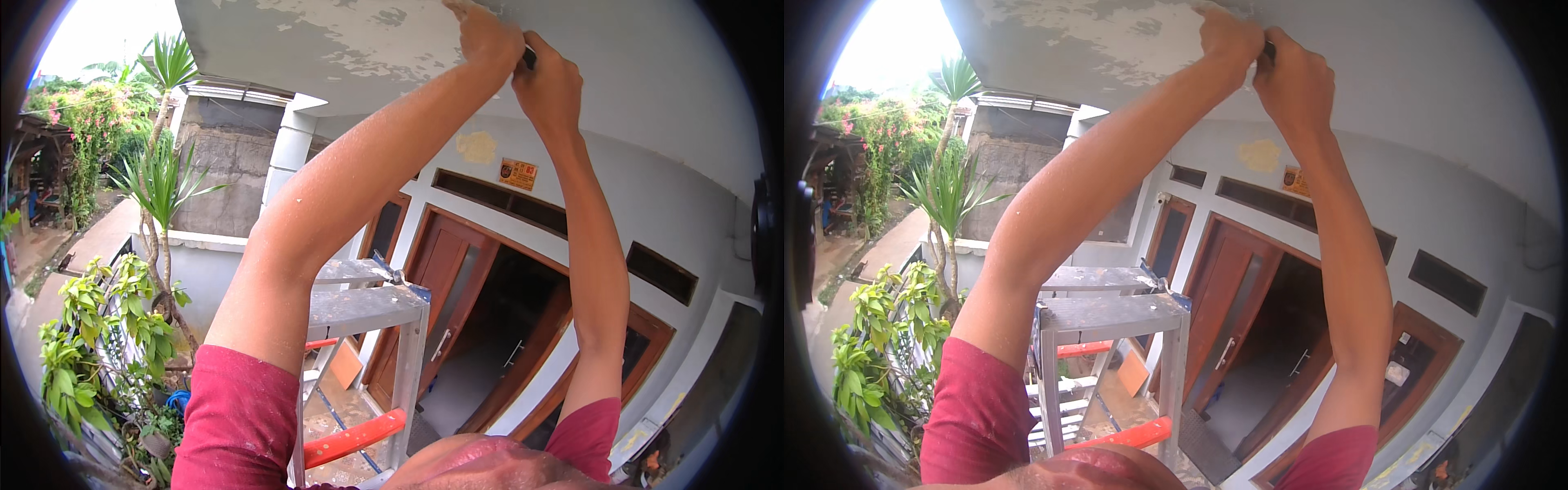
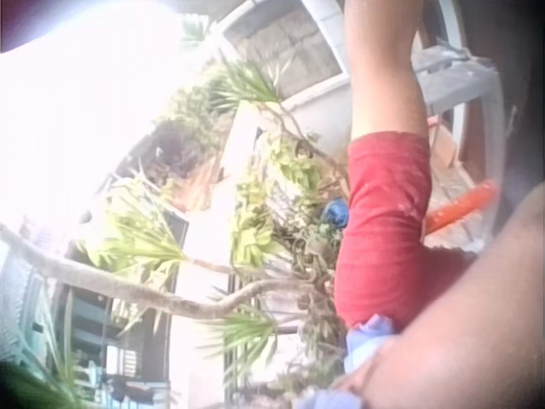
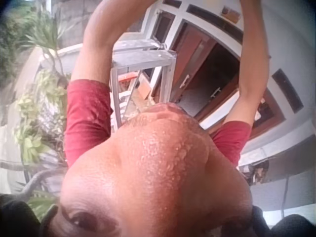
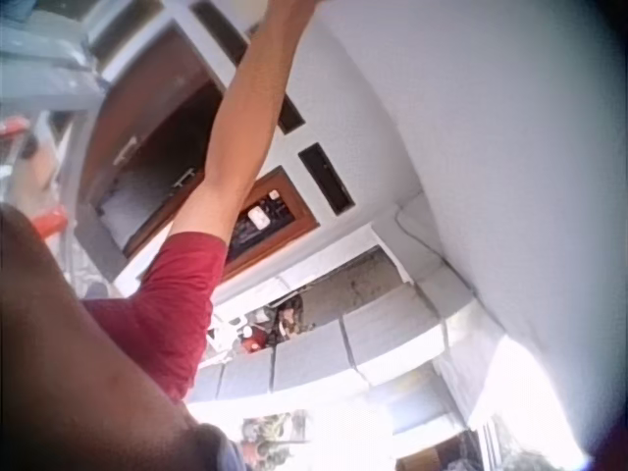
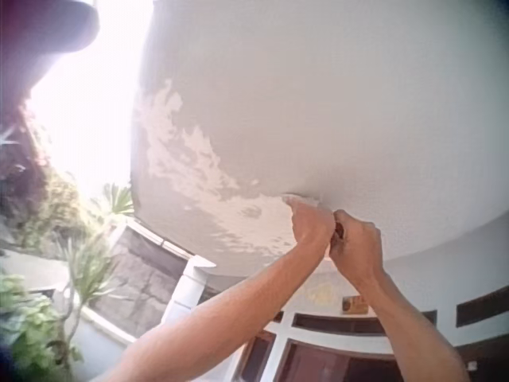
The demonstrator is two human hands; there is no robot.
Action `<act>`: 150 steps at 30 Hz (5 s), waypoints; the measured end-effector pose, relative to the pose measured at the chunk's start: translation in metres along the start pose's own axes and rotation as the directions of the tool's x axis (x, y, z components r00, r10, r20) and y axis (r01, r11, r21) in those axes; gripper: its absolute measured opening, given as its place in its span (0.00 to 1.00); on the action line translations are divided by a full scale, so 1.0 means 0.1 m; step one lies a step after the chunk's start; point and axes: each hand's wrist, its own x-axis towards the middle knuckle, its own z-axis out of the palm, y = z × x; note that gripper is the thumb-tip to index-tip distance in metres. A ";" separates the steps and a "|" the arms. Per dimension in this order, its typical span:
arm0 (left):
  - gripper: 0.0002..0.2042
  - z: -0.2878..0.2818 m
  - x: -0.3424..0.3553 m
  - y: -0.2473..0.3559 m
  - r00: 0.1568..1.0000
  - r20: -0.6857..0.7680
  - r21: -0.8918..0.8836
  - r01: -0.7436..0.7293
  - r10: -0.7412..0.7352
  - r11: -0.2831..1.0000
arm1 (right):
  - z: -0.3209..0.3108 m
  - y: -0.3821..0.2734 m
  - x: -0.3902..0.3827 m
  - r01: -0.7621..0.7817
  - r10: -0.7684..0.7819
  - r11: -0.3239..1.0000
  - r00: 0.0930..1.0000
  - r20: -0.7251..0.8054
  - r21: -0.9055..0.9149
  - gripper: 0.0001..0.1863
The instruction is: The person applies plaster to a ceiling using a trowel and hawk while standing on a ladder. They repeatedly scoop plaster from the hawk and spread it onto the ceiling surface, smoothing the material with the trowel.
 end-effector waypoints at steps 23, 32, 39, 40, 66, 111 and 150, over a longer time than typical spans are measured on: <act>0.48 -0.62 0.36 -0.14 0.944 0.320 0.067 0.062 -0.080 0.996 | 0.50 -0.14 -0.13 -0.126 0.146 0.956 0.988 -0.055 0.264 0.09; 0.18 -0.67 0.59 -0.20 0.944 0.223 -0.035 0.257 -0.243 0.966 | 0.71 -0.27 0.12 -0.175 0.175 0.929 0.984 0.028 0.326 0.11; 0.24 -0.51 0.12 -0.15 0.950 0.304 0.307 -0.027 -0.071 0.951 | 0.76 0.13 -0.42 -0.408 0.441 0.746 0.895 0.068 0.526 0.12; 0.25 -0.45 0.10 -0.19 0.950 0.311 0.333 -0.073 -0.037 0.940 | 0.84 0.25 -0.44 -0.370 0.417 0.769 0.908 0.028 0.522 0.12; 0.43 -0.78 0.33 -0.26 0.850 0.526 0.466 -0.295 0.006 0.834 | 1.65 0.03 -0.39 -0.435 0.468 0.806 0.884 0.019 0.400 0.14; 0.46 -1.84 1.48 -0.42 0.926 0.199 0.293 -0.368 0.320 0.882 | 1.21 -1.44 0.45 -0.166 0.167 0.946 0.986 0.019 0.280 0.11; 0.36 -4.58 -2.14 -0.62 0.663 0.609 0.621 -0.056 -0.435 0.782 | 0.50 -1.95 -2.56 -0.471 -0.167 0.458 0.788 0.593 0.754 0.14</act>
